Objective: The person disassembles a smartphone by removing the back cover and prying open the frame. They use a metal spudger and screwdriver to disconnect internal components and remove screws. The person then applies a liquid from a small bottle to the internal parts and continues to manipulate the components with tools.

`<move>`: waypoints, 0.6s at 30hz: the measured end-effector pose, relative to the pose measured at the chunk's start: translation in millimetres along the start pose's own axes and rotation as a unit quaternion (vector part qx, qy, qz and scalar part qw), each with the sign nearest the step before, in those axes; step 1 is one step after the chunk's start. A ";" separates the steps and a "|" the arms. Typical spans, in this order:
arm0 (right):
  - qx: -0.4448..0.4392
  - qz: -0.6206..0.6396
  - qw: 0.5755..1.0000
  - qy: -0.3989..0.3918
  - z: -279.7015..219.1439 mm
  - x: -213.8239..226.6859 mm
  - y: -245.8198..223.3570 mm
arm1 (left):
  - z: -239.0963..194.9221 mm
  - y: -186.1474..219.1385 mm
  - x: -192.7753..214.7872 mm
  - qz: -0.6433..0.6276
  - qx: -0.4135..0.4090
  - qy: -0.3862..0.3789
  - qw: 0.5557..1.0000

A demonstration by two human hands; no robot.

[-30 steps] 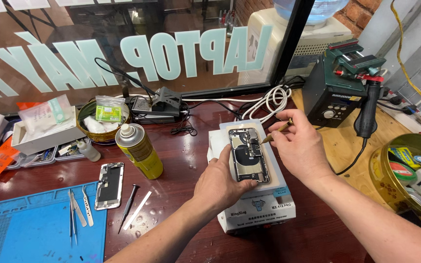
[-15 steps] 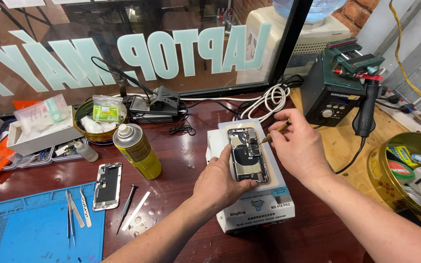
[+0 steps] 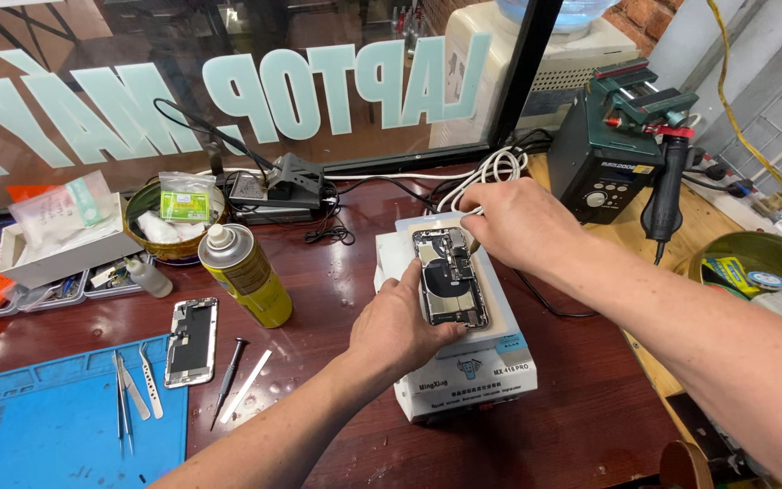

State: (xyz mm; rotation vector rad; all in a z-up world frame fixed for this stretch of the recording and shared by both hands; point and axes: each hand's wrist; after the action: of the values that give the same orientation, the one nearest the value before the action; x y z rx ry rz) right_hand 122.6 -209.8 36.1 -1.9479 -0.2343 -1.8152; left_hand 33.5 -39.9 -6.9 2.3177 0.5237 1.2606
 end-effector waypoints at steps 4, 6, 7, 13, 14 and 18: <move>0.029 0.054 0.997 -0.051 1.1 2.7 1.9 | -0.8 -0.2 -1.2 -0.010 0.002 0.000 1.000; 0.027 0.065 0.993 -0.092 3.9 6.0 4.8 | -0.6 -0.2 -1.7 -0.017 0.003 0.001 1.000; 0.043 0.052 0.994 -0.089 4.0 7.9 6.8 | -0.3 0.1 -1.7 -0.018 0.008 -0.002 1.000; 0.013 -0.021 0.996 -0.089 2.3 10.6 11.3 | 1.0 -1.3 -3.4 -0.030 0.004 0.000 1.000; 0.025 0.005 0.996 -0.089 2.2 11.6 11.6 | 0.6 -2.1 -3.8 -0.029 0.006 0.001 1.000; 0.037 0.034 0.991 -0.120 2.3 12.8 16.7 | 0.4 -3.3 -4.4 -0.040 -0.003 0.009 0.999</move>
State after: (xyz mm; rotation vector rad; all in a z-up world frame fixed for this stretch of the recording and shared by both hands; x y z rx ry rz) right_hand 133.3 -225.8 44.9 -2.0936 -0.3040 -1.5069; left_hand 31.3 -39.5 -11.9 2.2592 0.6099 1.2447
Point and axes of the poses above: each hand's wrist, its own z-axis towards the middle knuckle, its own x-axis out of the back of the hand, y = z × x, and after that the axes turned 13 degrees about -y, right-handed
